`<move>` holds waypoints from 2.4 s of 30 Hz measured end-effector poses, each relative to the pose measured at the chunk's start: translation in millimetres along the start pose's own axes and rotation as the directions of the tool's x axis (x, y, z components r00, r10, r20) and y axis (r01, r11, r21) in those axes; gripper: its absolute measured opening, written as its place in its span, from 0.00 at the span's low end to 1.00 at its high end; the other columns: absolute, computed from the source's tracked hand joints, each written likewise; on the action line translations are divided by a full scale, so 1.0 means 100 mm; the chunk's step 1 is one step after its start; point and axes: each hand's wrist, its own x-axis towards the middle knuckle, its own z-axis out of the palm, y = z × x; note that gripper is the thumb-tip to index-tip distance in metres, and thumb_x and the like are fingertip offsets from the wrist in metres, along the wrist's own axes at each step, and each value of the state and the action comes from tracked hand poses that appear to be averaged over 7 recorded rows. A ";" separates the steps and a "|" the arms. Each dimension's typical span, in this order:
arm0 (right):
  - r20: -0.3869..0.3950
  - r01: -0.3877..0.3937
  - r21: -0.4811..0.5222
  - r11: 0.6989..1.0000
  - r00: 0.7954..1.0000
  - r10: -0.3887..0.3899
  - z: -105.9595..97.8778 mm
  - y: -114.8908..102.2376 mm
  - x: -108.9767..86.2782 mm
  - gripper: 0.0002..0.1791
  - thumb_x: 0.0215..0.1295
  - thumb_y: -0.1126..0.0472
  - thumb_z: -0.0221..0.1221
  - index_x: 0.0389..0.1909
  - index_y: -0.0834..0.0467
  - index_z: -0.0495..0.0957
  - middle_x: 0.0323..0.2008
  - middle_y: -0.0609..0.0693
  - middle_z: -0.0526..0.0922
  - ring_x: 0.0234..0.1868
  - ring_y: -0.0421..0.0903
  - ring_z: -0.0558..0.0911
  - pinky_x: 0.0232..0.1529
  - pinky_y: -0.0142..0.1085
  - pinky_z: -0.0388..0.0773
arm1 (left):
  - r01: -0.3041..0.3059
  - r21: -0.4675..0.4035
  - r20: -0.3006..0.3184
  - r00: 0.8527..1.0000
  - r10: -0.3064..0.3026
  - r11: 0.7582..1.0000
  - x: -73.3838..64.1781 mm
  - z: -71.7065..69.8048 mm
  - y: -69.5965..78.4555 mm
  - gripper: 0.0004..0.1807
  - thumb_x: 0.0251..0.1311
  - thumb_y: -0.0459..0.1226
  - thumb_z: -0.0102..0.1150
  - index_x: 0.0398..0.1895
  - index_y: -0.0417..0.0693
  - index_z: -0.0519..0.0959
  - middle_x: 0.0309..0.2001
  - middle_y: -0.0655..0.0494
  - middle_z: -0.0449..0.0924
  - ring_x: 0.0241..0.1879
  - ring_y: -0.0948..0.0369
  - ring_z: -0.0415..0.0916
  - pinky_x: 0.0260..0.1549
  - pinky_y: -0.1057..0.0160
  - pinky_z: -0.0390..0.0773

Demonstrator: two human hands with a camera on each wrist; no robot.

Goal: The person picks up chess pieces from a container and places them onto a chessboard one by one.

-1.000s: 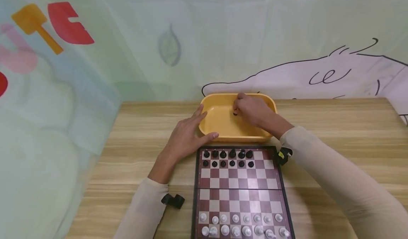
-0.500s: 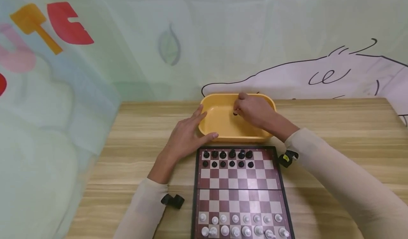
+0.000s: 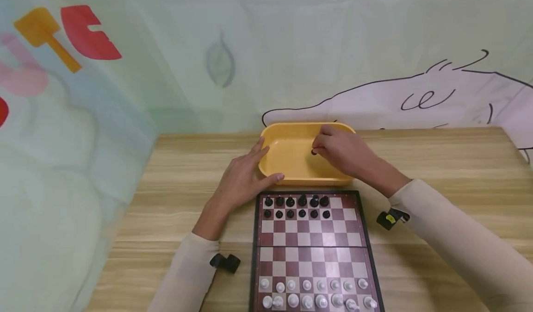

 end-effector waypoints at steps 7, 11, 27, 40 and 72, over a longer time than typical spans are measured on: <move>-0.025 -0.019 -0.021 1.000 1.000 0.019 -0.05 -0.01 -0.13 0.08 0.71 0.58 0.69 0.46 0.57 0.91 0.42 0.52 0.83 0.34 0.46 0.83 0.32 0.40 0.84 | -0.010 -0.002 -0.015 1.000 0.010 1.000 0.01 0.00 -0.01 0.51 0.64 0.68 0.64 0.81 0.47 0.66 0.86 0.55 0.51 0.78 0.42 0.64 0.75 0.38 0.66; -0.055 0.010 -0.032 0.999 0.998 -0.012 -0.07 -0.02 -0.22 0.09 0.70 0.58 0.70 0.46 0.57 0.90 0.41 0.51 0.81 0.30 0.45 0.82 0.26 0.39 0.80 | -0.018 -0.002 -0.018 1.000 0.018 1.000 0.01 0.00 -0.02 0.51 0.64 0.68 0.64 0.81 0.46 0.66 0.86 0.54 0.51 0.78 0.41 0.65 0.74 0.38 0.67; -0.124 0.107 -0.063 0.992 0.986 -0.114 -0.13 -0.05 -0.45 0.07 0.69 0.60 0.71 0.43 0.58 0.90 0.41 0.52 0.84 0.27 0.46 0.85 0.25 0.41 0.83 | -0.034 -0.006 -0.017 0.999 0.034 0.999 0.03 0.00 -0.01 0.50 0.65 0.67 0.63 0.81 0.46 0.66 0.85 0.54 0.51 0.77 0.40 0.66 0.74 0.39 0.67; -0.130 0.107 -0.053 0.993 0.985 -0.113 -0.19 -0.10 -0.68 0.05 0.66 0.63 0.73 0.42 0.56 0.90 0.37 0.48 0.82 0.25 0.41 0.80 0.24 0.36 0.78 | -0.026 -0.003 -0.007 1.000 0.026 1.000 0.02 0.03 -0.02 0.51 0.65 0.67 0.64 0.81 0.47 0.66 0.86 0.54 0.51 0.78 0.41 0.64 0.75 0.39 0.67; -0.065 0.112 -0.009 0.994 0.992 -0.112 -0.19 -0.28 -1.06 0.11 0.61 0.62 0.76 0.44 0.56 0.90 0.38 0.45 0.82 0.29 0.35 0.80 0.28 0.30 0.80 | -0.023 -0.014 -0.011 1.000 0.023 1.000 0.01 0.02 -0.02 0.51 0.64 0.67 0.64 0.81 0.46 0.66 0.85 0.54 0.51 0.78 0.42 0.64 0.75 0.39 0.67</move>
